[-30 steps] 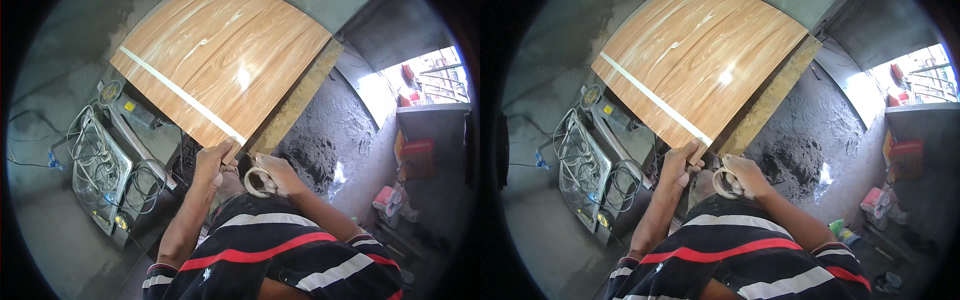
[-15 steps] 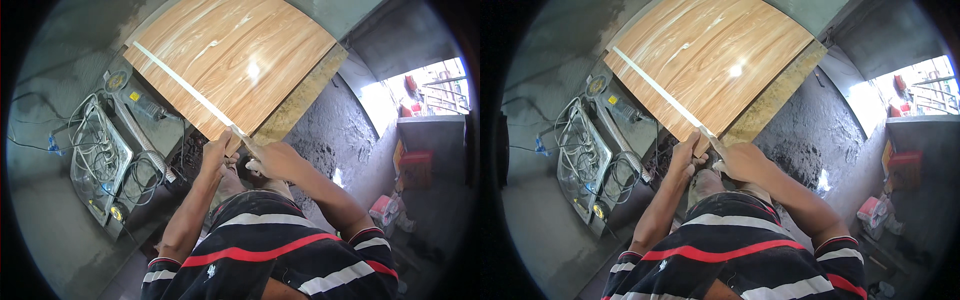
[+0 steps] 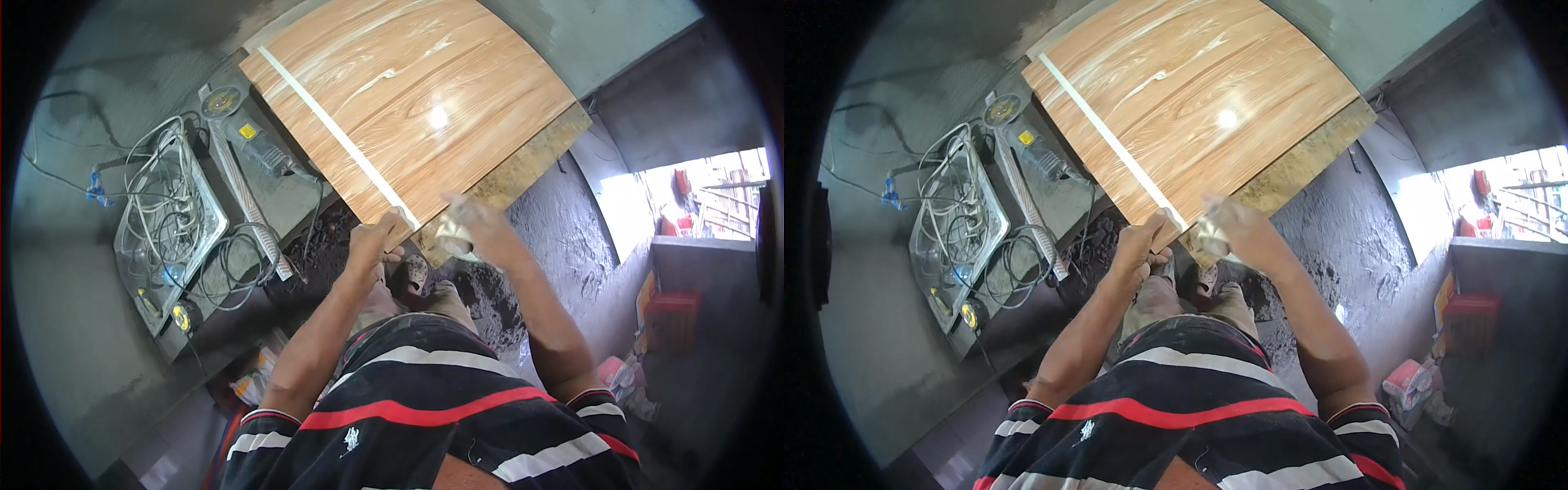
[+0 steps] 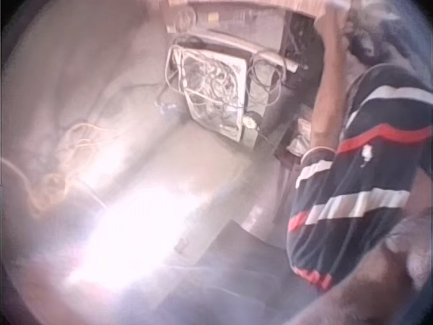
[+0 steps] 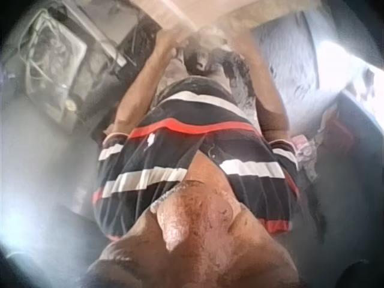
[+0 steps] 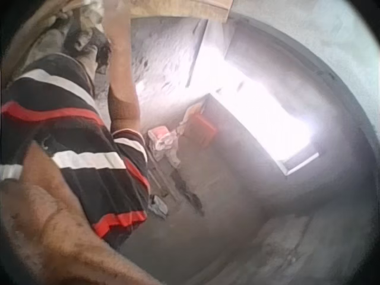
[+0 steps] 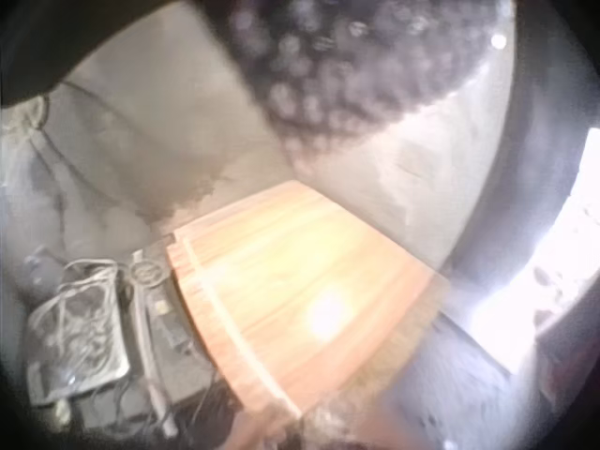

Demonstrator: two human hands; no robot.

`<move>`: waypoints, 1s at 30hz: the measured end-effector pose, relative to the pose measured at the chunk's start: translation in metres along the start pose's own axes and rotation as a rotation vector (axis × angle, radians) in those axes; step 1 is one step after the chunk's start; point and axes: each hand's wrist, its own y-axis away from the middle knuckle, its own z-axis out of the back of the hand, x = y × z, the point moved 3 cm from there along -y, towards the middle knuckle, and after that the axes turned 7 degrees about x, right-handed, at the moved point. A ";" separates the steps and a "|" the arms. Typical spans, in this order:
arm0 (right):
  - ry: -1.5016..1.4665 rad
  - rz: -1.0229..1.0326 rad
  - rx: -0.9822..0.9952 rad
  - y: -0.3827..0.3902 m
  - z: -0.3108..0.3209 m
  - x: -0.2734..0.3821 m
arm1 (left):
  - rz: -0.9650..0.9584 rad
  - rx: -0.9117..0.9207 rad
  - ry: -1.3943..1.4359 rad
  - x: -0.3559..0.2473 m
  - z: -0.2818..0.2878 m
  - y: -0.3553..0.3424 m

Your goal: The person uses a measuring tape and pencil to mark measurements on a tile, then applies white tape along the measured line.

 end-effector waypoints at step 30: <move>0.084 0.320 0.280 -0.154 -0.229 0.190 | -0.738 -1.146 -1.357 -0.127 0.333 0.191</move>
